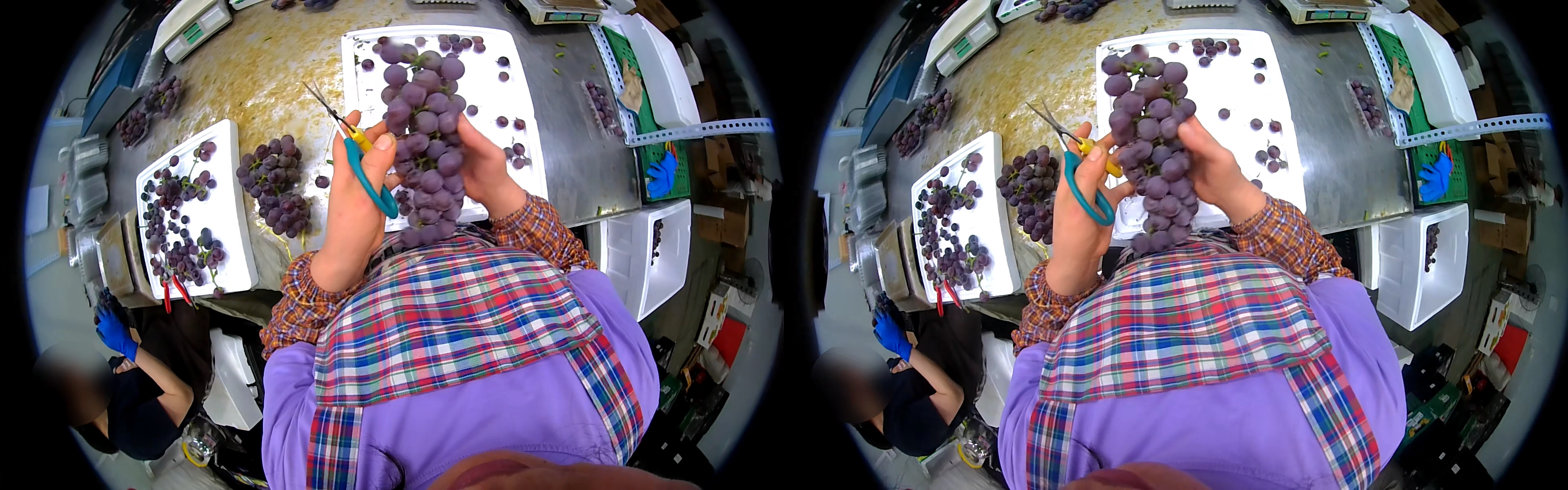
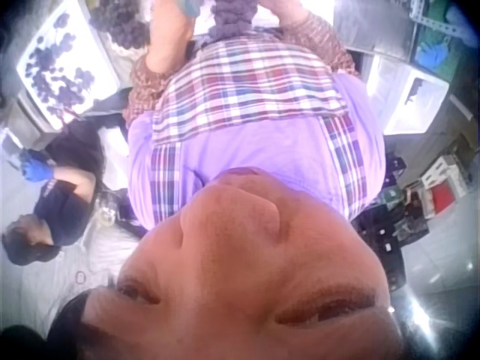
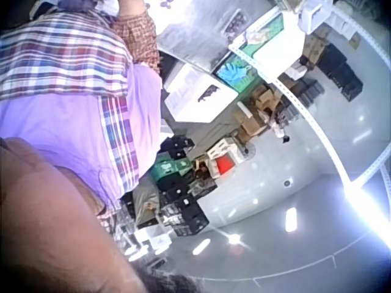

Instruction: The person picks up bunches of grapes from a crate and uses snips to trim individual grapes and stems on a sorting table.

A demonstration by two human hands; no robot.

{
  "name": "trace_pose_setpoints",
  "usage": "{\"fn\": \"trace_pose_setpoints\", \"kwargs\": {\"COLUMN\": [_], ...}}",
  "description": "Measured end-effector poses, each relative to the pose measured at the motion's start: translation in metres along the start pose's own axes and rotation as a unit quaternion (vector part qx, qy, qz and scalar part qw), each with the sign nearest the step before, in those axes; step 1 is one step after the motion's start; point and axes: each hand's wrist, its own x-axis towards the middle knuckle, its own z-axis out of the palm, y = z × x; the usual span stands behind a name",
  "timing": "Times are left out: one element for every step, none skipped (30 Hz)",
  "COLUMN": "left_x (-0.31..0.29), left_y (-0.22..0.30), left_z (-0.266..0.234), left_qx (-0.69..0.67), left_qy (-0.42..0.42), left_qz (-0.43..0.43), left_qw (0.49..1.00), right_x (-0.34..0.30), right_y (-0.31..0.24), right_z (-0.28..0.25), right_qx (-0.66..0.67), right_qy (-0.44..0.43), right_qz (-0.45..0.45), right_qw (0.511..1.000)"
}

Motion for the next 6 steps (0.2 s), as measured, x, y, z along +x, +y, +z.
{"fn": "trace_pose_setpoints", "kwargs": {"left_x": [-0.002, -0.002, -0.002, -0.001, 0.001, 0.001], "left_y": [0.005, 0.005, 0.007, 0.010, 0.012, 0.011], "left_z": [0.004, 0.002, -0.002, -0.007, -0.011, -0.010], "left_qx": [-0.013, -0.015, -0.016, -0.018, -0.014, -0.015], "left_qy": [-0.013, -0.032, -0.051, -0.069, -0.089, -0.091], "left_qz": [0.012, -0.001, -0.014, -0.027, -0.039, -0.041], "left_qw": [1.000, 0.999, 0.998, 0.997, 0.995, 0.995], "right_x": [-0.001, -0.002, -0.002, -0.001, 0.000, 0.002], "right_y": [-0.004, -0.008, -0.010, -0.011, -0.011, -0.009], "right_z": [-0.009, -0.018, -0.026, -0.035, -0.043, -0.050], "right_qx": [0.026, 0.053, 0.080, 0.099, 0.119, 0.139], "right_qy": [0.000, -0.001, -0.001, -0.014, -0.027, -0.041], "right_qz": [0.025, 0.049, 0.073, 0.082, 0.090, 0.099], "right_qw": [0.999, 0.997, 0.994, 0.992, 0.988, 0.984]}}
